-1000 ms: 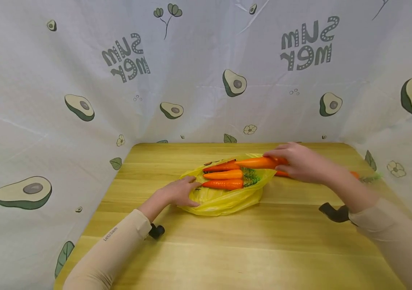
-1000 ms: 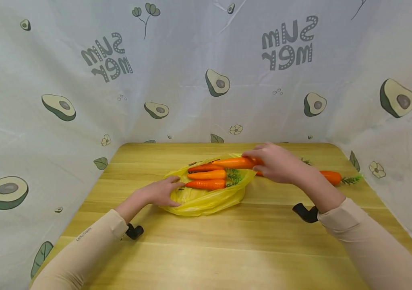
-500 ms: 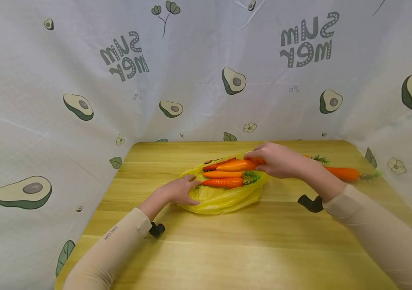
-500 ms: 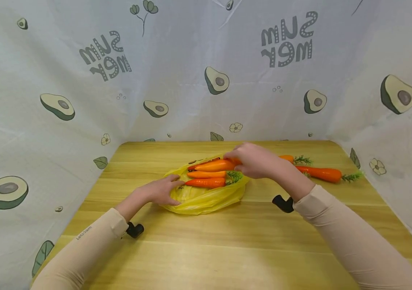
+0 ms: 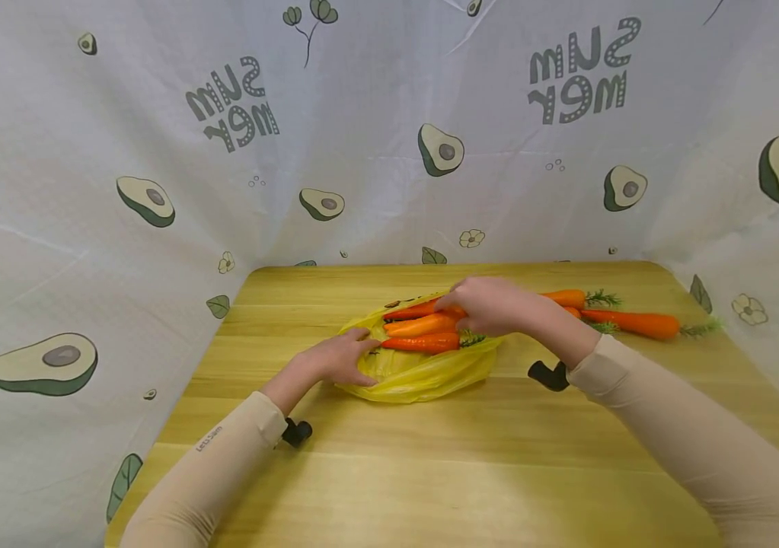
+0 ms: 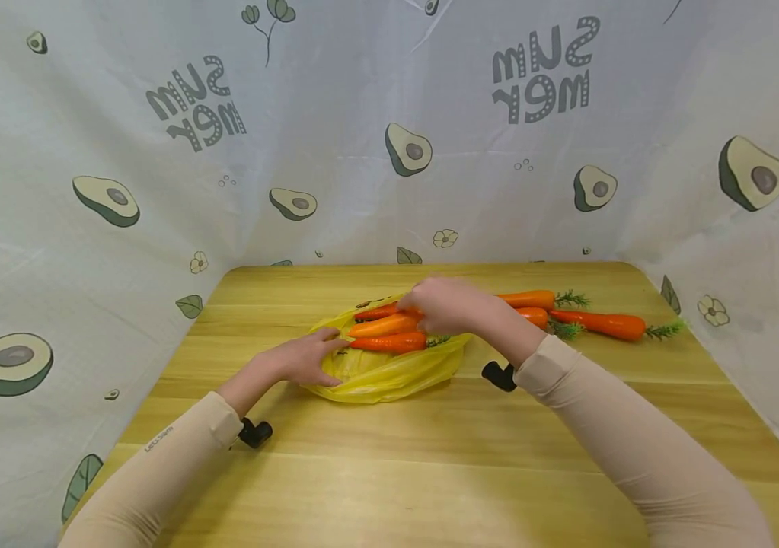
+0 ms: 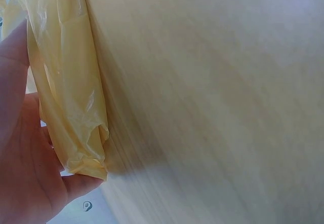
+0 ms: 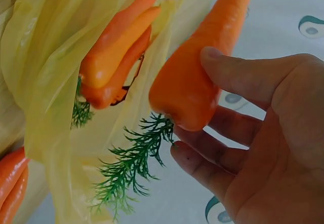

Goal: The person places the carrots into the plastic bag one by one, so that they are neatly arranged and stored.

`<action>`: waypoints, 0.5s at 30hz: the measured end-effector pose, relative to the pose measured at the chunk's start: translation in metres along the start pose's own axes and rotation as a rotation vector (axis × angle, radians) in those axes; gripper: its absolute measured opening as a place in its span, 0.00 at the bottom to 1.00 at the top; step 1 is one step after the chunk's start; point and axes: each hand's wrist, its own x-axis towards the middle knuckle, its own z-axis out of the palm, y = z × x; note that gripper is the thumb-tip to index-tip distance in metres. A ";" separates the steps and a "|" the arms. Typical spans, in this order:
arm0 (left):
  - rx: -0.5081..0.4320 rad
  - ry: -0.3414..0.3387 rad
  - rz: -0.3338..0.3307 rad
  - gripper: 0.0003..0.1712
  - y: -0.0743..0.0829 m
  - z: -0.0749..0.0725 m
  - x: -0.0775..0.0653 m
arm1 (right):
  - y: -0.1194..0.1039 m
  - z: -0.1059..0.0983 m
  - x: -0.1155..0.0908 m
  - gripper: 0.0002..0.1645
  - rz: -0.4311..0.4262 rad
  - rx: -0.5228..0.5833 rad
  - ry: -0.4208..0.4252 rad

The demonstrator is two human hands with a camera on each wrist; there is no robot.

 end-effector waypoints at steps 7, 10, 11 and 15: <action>0.004 -0.003 -0.006 0.49 0.000 -0.001 0.001 | -0.004 0.008 0.016 0.25 -0.031 0.028 -0.085; 0.004 -0.002 -0.010 0.50 0.000 0.000 0.000 | -0.005 0.013 0.023 0.25 -0.026 0.029 -0.120; 0.004 -0.003 -0.011 0.50 0.000 0.000 0.000 | -0.005 0.015 0.024 0.26 -0.021 0.030 -0.134; 0.004 -0.003 -0.009 0.50 0.001 0.000 -0.002 | -0.006 0.020 0.030 0.27 -0.018 0.024 -0.162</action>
